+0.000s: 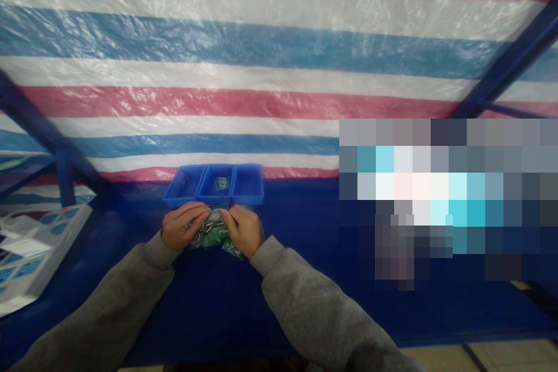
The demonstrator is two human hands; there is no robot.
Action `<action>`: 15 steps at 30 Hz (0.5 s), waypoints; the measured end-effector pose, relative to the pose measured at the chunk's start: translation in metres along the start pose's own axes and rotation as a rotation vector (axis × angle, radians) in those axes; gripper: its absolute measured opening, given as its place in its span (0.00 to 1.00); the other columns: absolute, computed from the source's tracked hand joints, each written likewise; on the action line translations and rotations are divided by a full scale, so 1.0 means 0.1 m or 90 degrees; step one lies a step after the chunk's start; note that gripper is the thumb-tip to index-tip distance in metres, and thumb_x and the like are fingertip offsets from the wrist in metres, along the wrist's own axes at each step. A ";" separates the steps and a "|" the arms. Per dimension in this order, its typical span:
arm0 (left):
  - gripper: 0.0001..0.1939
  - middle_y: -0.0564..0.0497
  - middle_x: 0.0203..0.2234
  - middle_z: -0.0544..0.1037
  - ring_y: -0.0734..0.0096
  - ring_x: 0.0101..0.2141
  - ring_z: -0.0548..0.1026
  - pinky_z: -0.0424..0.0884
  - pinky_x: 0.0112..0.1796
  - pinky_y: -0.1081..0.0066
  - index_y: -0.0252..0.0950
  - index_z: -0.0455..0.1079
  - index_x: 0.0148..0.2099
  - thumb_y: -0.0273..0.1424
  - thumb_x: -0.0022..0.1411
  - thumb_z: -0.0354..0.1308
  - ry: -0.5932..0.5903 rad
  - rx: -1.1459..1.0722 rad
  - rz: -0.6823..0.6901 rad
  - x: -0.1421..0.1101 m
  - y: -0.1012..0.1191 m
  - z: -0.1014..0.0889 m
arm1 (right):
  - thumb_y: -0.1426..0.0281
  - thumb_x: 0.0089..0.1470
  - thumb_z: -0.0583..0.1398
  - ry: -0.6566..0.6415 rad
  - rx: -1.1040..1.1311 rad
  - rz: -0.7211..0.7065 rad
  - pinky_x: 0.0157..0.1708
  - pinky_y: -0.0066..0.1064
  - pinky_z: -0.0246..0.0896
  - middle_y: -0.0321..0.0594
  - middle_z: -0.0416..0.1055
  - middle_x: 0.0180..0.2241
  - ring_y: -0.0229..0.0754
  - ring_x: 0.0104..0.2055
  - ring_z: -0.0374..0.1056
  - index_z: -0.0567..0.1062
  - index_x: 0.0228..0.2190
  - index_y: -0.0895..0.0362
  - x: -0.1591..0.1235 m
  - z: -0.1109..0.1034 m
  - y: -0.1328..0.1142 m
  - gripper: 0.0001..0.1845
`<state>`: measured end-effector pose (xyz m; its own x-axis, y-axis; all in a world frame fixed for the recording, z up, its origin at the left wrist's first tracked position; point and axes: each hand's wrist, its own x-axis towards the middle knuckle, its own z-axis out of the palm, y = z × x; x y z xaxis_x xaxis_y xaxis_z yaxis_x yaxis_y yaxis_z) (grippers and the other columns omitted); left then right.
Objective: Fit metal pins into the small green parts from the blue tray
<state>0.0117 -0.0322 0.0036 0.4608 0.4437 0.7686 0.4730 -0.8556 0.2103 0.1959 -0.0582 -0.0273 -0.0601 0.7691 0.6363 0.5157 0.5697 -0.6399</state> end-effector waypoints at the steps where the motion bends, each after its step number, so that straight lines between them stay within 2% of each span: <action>1: 0.06 0.47 0.35 0.77 0.71 0.36 0.75 0.72 0.38 0.72 0.35 0.71 0.38 0.26 0.59 0.53 0.002 -0.004 -0.011 0.00 0.01 -0.01 | 0.66 0.61 0.50 0.007 0.000 0.004 0.29 0.27 0.55 0.35 0.63 0.21 0.34 0.24 0.60 0.67 0.19 0.57 0.00 0.00 0.00 0.20; 6: 0.06 0.46 0.35 0.77 0.71 0.35 0.75 0.72 0.37 0.72 0.34 0.69 0.35 0.28 0.61 0.51 0.001 -0.029 -0.046 0.00 0.02 -0.02 | 0.66 0.60 0.51 0.029 0.029 -0.003 0.30 0.28 0.57 0.37 0.65 0.23 0.36 0.26 0.61 0.71 0.23 0.57 0.01 0.00 -0.01 0.17; 10: 0.06 0.46 0.35 0.76 0.71 0.37 0.74 0.71 0.38 0.71 0.34 0.69 0.36 0.27 0.61 0.51 -0.023 -0.041 -0.033 0.00 0.02 -0.02 | 0.67 0.59 0.53 0.038 0.072 -0.009 0.34 0.28 0.60 0.39 0.70 0.29 0.37 0.30 0.65 0.74 0.33 0.57 0.02 -0.01 -0.03 0.11; 15: 0.06 0.46 0.35 0.76 0.70 0.36 0.74 0.71 0.39 0.70 0.34 0.69 0.38 0.25 0.61 0.51 -0.033 -0.034 -0.016 0.00 0.01 -0.01 | 0.69 0.58 0.54 0.026 0.088 -0.026 0.35 0.29 0.61 0.39 0.70 0.29 0.37 0.31 0.66 0.74 0.35 0.57 0.03 -0.02 -0.05 0.10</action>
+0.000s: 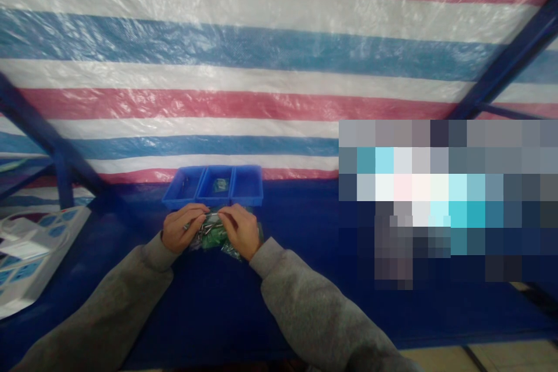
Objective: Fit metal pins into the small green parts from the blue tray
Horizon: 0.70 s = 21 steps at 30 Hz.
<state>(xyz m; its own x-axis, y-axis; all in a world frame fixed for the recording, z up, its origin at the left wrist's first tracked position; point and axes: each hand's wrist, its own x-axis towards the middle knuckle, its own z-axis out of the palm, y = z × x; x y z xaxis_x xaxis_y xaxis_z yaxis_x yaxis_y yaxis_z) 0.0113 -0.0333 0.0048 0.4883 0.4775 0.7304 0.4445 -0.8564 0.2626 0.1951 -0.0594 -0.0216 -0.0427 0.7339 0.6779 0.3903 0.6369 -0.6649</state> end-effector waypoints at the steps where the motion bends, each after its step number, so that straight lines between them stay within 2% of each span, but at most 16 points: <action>1: 0.06 0.46 0.35 0.76 0.70 0.36 0.75 0.71 0.39 0.70 0.34 0.70 0.38 0.25 0.61 0.51 0.003 0.005 0.002 0.00 0.00 0.00 | 0.69 0.58 0.54 -0.001 0.001 -0.001 0.35 0.29 0.61 0.39 0.70 0.29 0.37 0.31 0.66 0.74 0.35 0.57 0.00 0.00 0.00 0.10; 9: 0.07 0.47 0.33 0.77 0.70 0.35 0.75 0.72 0.39 0.70 0.34 0.71 0.38 0.27 0.61 0.52 0.032 0.039 -0.015 -0.01 -0.05 0.04 | 0.67 0.58 0.54 -0.022 -0.008 0.008 0.33 0.28 0.61 0.39 0.70 0.29 0.37 0.31 0.65 0.73 0.34 0.57 -0.02 0.02 0.02 0.10; 16: 0.11 0.49 0.38 0.78 0.70 0.40 0.76 0.72 0.45 0.70 0.36 0.72 0.44 0.28 0.63 0.49 0.019 0.029 -0.029 0.00 -0.03 0.05 | 0.67 0.59 0.53 -0.005 -0.033 0.022 0.32 0.28 0.60 0.39 0.69 0.27 0.37 0.30 0.65 0.74 0.32 0.57 -0.01 0.03 0.05 0.11; 21: 0.13 0.51 0.37 0.79 0.76 0.29 0.77 0.73 0.37 0.75 0.37 0.71 0.46 0.30 0.65 0.48 0.026 0.046 -0.096 0.01 -0.03 0.02 | 0.68 0.59 0.53 0.028 -0.020 0.036 0.32 0.28 0.59 0.39 0.69 0.27 0.37 0.29 0.64 0.73 0.32 0.57 -0.01 0.02 0.03 0.11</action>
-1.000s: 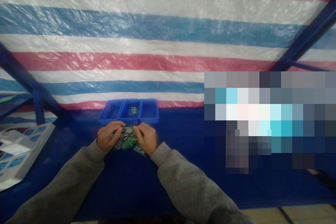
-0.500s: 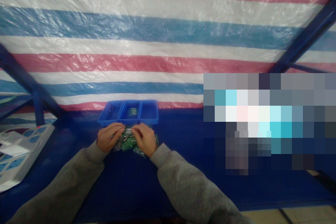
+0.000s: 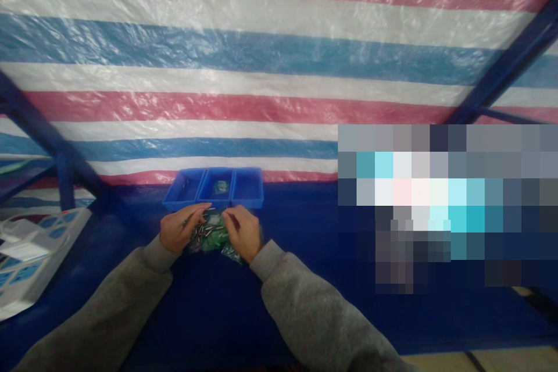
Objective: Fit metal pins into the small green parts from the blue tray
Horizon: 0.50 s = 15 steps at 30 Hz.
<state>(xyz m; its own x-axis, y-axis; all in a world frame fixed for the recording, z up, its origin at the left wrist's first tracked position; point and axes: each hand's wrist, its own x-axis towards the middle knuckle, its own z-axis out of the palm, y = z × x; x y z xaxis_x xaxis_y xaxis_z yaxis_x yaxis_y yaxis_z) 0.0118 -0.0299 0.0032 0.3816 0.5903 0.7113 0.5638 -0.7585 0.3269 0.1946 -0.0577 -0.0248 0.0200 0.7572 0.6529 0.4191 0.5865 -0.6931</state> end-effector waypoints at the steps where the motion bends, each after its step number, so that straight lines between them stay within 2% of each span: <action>1: 0.13 0.51 0.34 0.79 0.77 0.28 0.77 0.72 0.36 0.76 0.37 0.71 0.46 0.30 0.65 0.48 -0.001 0.000 -0.016 0.00 0.00 -0.01 | 0.68 0.59 0.52 0.002 0.001 0.001 0.32 0.28 0.59 0.39 0.69 0.27 0.37 0.29 0.64 0.73 0.32 0.57 0.00 0.00 0.00 0.11; 6: 0.12 0.54 0.23 0.77 0.78 0.23 0.75 0.70 0.30 0.79 0.35 0.70 0.44 0.32 0.66 0.46 -0.008 -0.048 -0.085 0.00 0.01 0.00 | 0.67 0.58 0.53 0.004 -0.001 0.000 0.30 0.29 0.59 0.39 0.69 0.27 0.37 0.28 0.64 0.74 0.31 0.57 0.00 -0.01 -0.02 0.12; 11: 0.09 0.52 0.25 0.78 0.79 0.20 0.74 0.70 0.25 0.78 0.34 0.62 0.41 0.33 0.67 0.44 0.023 -0.164 -0.150 -0.03 -0.05 0.07 | 0.67 0.59 0.52 0.007 0.006 -0.006 0.31 0.29 0.60 0.39 0.69 0.27 0.37 0.28 0.64 0.74 0.31 0.57 0.00 0.00 -0.01 0.12; 15: 0.09 0.50 0.28 0.78 0.77 0.23 0.76 0.71 0.24 0.78 0.35 0.59 0.41 0.34 0.67 0.42 0.045 -0.196 -0.169 -0.02 -0.07 0.11 | 0.67 0.59 0.52 0.001 0.006 -0.003 0.30 0.29 0.59 0.38 0.68 0.26 0.37 0.27 0.63 0.74 0.31 0.57 0.00 0.00 0.00 0.12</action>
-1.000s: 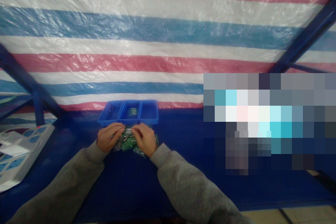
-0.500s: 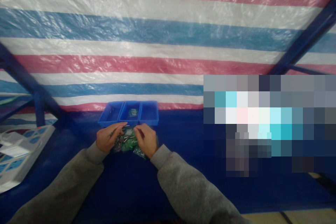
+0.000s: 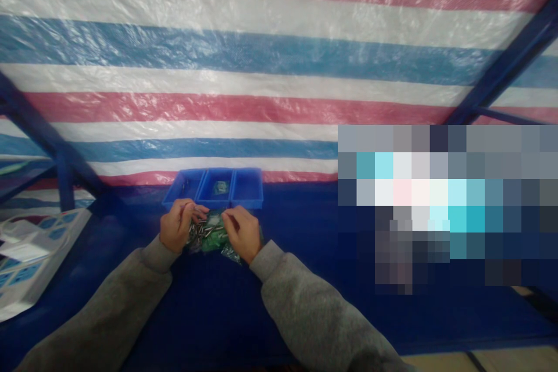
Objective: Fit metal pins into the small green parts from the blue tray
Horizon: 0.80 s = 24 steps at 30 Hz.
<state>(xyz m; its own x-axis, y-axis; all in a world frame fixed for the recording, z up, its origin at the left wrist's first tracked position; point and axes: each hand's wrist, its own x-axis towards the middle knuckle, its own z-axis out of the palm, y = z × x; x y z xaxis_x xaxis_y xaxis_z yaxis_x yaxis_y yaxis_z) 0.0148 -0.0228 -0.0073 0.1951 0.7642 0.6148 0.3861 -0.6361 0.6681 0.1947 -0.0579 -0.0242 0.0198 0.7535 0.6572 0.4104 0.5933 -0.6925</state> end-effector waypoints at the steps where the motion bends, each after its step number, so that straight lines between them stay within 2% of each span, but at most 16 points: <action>1: 0.09 0.50 0.29 0.78 0.77 0.24 0.76 0.71 0.25 0.78 0.35 0.59 0.41 0.34 0.67 0.42 0.001 -0.002 -0.003 0.00 0.01 0.00 | 0.67 0.59 0.53 -0.003 -0.001 0.001 0.30 0.29 0.59 0.38 0.68 0.26 0.37 0.27 0.63 0.73 0.31 0.57 0.00 0.00 0.00 0.11; 5: 0.09 0.54 0.23 0.74 0.79 0.20 0.73 0.70 0.24 0.79 0.35 0.60 0.40 0.33 0.67 0.41 -0.009 0.030 0.007 0.01 0.04 -0.01 | 0.67 0.58 0.53 -0.008 0.000 0.002 0.31 0.29 0.59 0.39 0.68 0.27 0.37 0.28 0.64 0.73 0.31 0.57 0.00 0.00 -0.01 0.11; 9: 0.12 0.57 0.18 0.71 0.80 0.17 0.69 0.67 0.24 0.79 0.34 0.65 0.41 0.32 0.67 0.42 -0.026 0.153 0.058 0.01 0.04 -0.04 | 0.67 0.59 0.52 0.000 0.004 0.000 0.31 0.29 0.59 0.39 0.69 0.27 0.37 0.28 0.64 0.73 0.31 0.57 0.00 0.00 -0.01 0.11; 11: 0.13 0.55 0.22 0.75 0.78 0.21 0.73 0.69 0.28 0.78 0.35 0.67 0.43 0.32 0.67 0.42 -0.040 0.201 0.097 0.01 0.02 -0.05 | 0.67 0.58 0.53 0.012 0.004 0.001 0.31 0.29 0.59 0.39 0.69 0.27 0.37 0.28 0.64 0.73 0.31 0.57 0.00 0.00 -0.01 0.11; 13: 0.15 0.51 0.31 0.78 0.74 0.31 0.76 0.71 0.35 0.76 0.34 0.68 0.46 0.32 0.67 0.43 -0.057 0.230 0.138 0.01 -0.01 -0.05 | 0.68 0.58 0.53 0.031 0.004 0.007 0.32 0.29 0.60 0.39 0.69 0.27 0.37 0.29 0.64 0.73 0.31 0.57 0.00 0.00 0.00 0.11; 16: 0.15 0.48 0.42 0.77 0.70 0.42 0.75 0.69 0.44 0.73 0.34 0.67 0.50 0.31 0.66 0.43 -0.084 0.239 0.178 0.02 -0.04 -0.04 | 0.68 0.59 0.52 0.056 0.006 0.020 0.32 0.29 0.60 0.39 0.69 0.27 0.37 0.29 0.64 0.73 0.31 0.58 0.00 -0.01 0.00 0.11; 20: 0.15 0.49 0.38 0.77 0.73 0.38 0.75 0.70 0.42 0.74 0.36 0.69 0.49 0.29 0.66 0.45 -0.107 0.215 0.190 0.01 -0.05 -0.03 | 0.68 0.58 0.52 0.069 0.002 0.025 0.32 0.29 0.60 0.38 0.69 0.26 0.37 0.29 0.64 0.73 0.30 0.58 0.01 -0.02 0.00 0.12; 24: 0.12 0.49 0.34 0.78 0.74 0.34 0.76 0.71 0.39 0.75 0.35 0.72 0.44 0.29 0.65 0.47 -0.086 0.186 0.196 0.02 -0.01 -0.03 | 0.68 0.59 0.52 0.077 0.001 0.027 0.32 0.28 0.60 0.38 0.68 0.26 0.36 0.29 0.64 0.73 0.30 0.58 0.02 -0.03 -0.01 0.11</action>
<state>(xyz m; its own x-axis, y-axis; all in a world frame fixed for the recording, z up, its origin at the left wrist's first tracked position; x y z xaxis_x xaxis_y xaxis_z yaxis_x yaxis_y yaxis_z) 0.0119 -0.0211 -0.0059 0.4491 0.5629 0.6938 0.5260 -0.7943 0.3040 0.1967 -0.0582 -0.0212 0.1467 0.7381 0.6586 0.4052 0.5625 -0.7207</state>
